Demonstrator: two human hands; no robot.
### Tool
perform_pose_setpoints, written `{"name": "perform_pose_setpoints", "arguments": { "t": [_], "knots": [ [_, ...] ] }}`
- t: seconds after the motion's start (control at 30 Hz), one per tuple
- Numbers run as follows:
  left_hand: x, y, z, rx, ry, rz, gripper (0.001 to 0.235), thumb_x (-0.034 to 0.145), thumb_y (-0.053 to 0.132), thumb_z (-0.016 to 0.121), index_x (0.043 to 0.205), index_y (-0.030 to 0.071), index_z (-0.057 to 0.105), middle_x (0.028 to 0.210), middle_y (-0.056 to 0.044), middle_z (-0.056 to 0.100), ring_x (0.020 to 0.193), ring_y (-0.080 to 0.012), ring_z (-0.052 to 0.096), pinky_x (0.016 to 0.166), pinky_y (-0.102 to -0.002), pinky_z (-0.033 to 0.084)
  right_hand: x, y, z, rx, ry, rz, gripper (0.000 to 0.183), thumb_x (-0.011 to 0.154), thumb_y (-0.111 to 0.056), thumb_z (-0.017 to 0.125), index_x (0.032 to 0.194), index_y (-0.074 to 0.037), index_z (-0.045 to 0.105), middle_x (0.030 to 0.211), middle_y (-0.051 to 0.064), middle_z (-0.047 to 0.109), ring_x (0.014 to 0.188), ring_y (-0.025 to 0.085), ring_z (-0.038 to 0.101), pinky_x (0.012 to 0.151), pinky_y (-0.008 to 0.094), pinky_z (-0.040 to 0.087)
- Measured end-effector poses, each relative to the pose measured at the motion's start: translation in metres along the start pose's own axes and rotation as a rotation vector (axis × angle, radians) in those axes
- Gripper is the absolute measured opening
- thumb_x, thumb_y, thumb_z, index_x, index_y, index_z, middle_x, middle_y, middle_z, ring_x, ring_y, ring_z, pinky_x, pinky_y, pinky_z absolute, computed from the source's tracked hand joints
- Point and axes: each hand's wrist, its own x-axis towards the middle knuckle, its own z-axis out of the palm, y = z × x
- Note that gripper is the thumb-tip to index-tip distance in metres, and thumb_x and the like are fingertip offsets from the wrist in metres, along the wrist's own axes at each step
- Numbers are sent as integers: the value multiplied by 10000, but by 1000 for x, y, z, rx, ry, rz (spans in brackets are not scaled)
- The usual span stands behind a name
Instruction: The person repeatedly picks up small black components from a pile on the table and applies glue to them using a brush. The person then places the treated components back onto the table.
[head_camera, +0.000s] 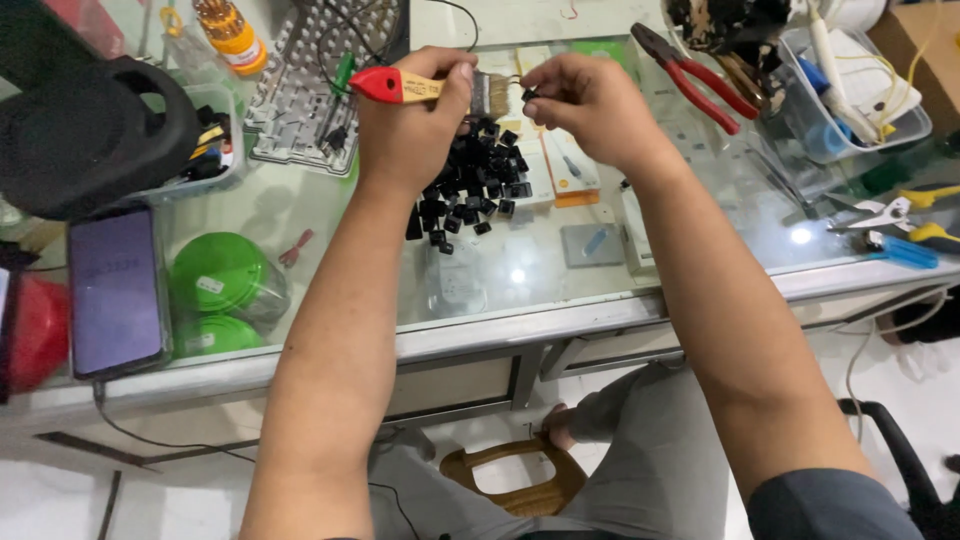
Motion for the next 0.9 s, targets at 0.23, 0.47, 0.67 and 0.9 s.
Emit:
{"name": "perform_pose_setpoints", "arguments": {
  "t": [0.23, 0.47, 0.67, 0.9],
  "knots": [
    [-3, 10, -8, -92, -277, 99, 284, 1020, 297, 573, 1138, 95, 734, 1059, -42, 754, 857, -151, 723, 730, -264, 572, -6, 33, 2, 276, -82, -34, 198, 928, 52, 737, 1106, -16, 684, 928, 79, 703, 774, 131, 643, 722, 249, 561],
    [-1, 27, -13, -49, -453, 218, 233, 1034, 217, 605, 1117, 67, 763, 1001, -54, 782, 889, -165, 725, 760, -300, 550, -14, 36, -17, 496, -268, -34, 124, 946, -7, 721, 1053, 20, 666, 924, 143, 705, 748, 169, 639, 696, 263, 564],
    [-2, 28, -11, -57, -447, 228, 212, 1035, 211, 623, 1130, 67, 747, 1057, -66, 782, 947, -172, 734, 816, -300, 560, -14, 27, -15, 354, -346, -23, 129, 920, -55, 767, 1013, -7, 691, 883, 104, 719, 735, 142, 659, 723, 242, 592],
    [-4, 27, -12, -83, -526, 129, 261, 1024, 263, 638, 1205, 100, 733, 1129, -52, 773, 1009, -174, 734, 795, -302, 576, -16, 24, -17, 327, -308, -1, 113, 937, -13, 744, 1010, 24, 667, 885, 138, 713, 735, 178, 656, 709, 279, 586]
  ]
}}
